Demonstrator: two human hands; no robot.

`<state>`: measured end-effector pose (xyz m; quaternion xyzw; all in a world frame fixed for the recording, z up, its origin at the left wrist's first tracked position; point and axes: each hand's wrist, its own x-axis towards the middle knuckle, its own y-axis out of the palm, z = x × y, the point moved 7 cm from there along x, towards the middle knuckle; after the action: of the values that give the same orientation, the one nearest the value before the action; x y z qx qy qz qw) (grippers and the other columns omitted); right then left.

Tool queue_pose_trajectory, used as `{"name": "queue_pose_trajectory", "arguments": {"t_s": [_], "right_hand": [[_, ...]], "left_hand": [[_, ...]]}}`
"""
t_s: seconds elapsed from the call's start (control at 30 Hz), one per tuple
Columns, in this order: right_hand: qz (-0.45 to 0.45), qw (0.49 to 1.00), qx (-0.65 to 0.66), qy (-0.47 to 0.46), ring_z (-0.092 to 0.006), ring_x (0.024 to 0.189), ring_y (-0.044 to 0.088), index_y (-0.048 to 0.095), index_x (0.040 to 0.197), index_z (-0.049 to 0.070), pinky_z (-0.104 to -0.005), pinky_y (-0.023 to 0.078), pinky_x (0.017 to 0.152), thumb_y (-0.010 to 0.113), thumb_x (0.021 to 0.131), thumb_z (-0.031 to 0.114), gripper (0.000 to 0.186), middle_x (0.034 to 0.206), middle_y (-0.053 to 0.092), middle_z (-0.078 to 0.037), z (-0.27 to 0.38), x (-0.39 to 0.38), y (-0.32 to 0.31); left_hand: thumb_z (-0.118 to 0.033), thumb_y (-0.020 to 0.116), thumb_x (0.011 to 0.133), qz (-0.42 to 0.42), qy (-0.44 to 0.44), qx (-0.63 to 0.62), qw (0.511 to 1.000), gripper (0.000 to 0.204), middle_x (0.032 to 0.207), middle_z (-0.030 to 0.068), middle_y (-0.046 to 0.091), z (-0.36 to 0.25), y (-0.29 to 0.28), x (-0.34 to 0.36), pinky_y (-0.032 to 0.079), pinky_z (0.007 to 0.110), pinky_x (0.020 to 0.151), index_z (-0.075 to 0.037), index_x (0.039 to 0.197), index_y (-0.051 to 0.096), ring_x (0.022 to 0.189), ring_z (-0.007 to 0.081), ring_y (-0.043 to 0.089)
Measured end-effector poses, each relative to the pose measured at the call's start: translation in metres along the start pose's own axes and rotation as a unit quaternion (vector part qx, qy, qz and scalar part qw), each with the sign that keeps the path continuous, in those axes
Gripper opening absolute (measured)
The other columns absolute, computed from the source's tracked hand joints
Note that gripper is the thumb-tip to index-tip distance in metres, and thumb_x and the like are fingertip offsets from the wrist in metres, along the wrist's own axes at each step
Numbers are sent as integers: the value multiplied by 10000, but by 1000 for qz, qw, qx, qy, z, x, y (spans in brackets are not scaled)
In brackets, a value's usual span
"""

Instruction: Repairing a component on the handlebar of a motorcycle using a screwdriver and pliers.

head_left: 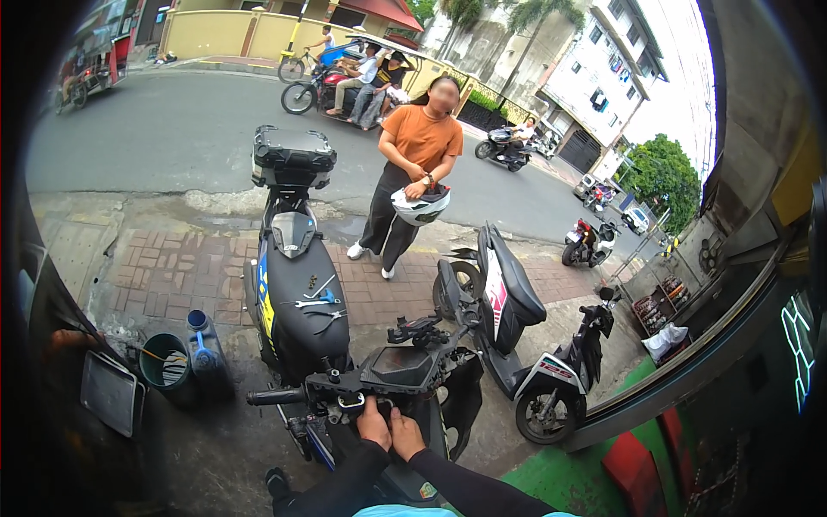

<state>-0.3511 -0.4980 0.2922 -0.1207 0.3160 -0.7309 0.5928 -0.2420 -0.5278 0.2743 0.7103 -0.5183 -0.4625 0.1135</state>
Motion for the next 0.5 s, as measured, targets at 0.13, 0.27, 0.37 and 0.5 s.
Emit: {"name": "queue_pose_trajectory", "arguments": {"t_s": [0.13,0.27,0.37,0.5], "right_hand": [[-4,1000,1,12,-532,932,636,670,924,-50,-517,485,786,351,1074,567,711,865,670,-303,-2,-1,2],[-16,1000,4,-5,-534,906,636,665,909,-52,-519,484,763,362,1072,566,708,842,664,-301,-2,0,1],[-17,1000,8,-10,-534,896,636,664,912,-52,-517,486,756,367,1072,563,701,837,662,-300,-3,0,1],[-22,999,22,-19,-530,901,641,664,922,-52,-513,486,756,366,1075,560,697,838,662,-301,-4,0,2]], "left_hand": [[-411,558,999,5,18,104,994,477,1001,122,718,-10,1,-9,514,366,800,43,1047,697,882,240,667],[-401,559,1004,-13,-18,56,998,469,1019,123,713,-7,0,-8,516,364,808,44,1075,692,906,237,666],[-390,563,1007,-23,-34,17,999,457,1028,121,712,-4,0,-6,518,364,809,41,1085,691,911,236,668],[-379,576,1003,-12,-42,-17,999,440,1041,121,712,-2,1,-4,516,359,819,38,1086,692,919,235,666]]}}
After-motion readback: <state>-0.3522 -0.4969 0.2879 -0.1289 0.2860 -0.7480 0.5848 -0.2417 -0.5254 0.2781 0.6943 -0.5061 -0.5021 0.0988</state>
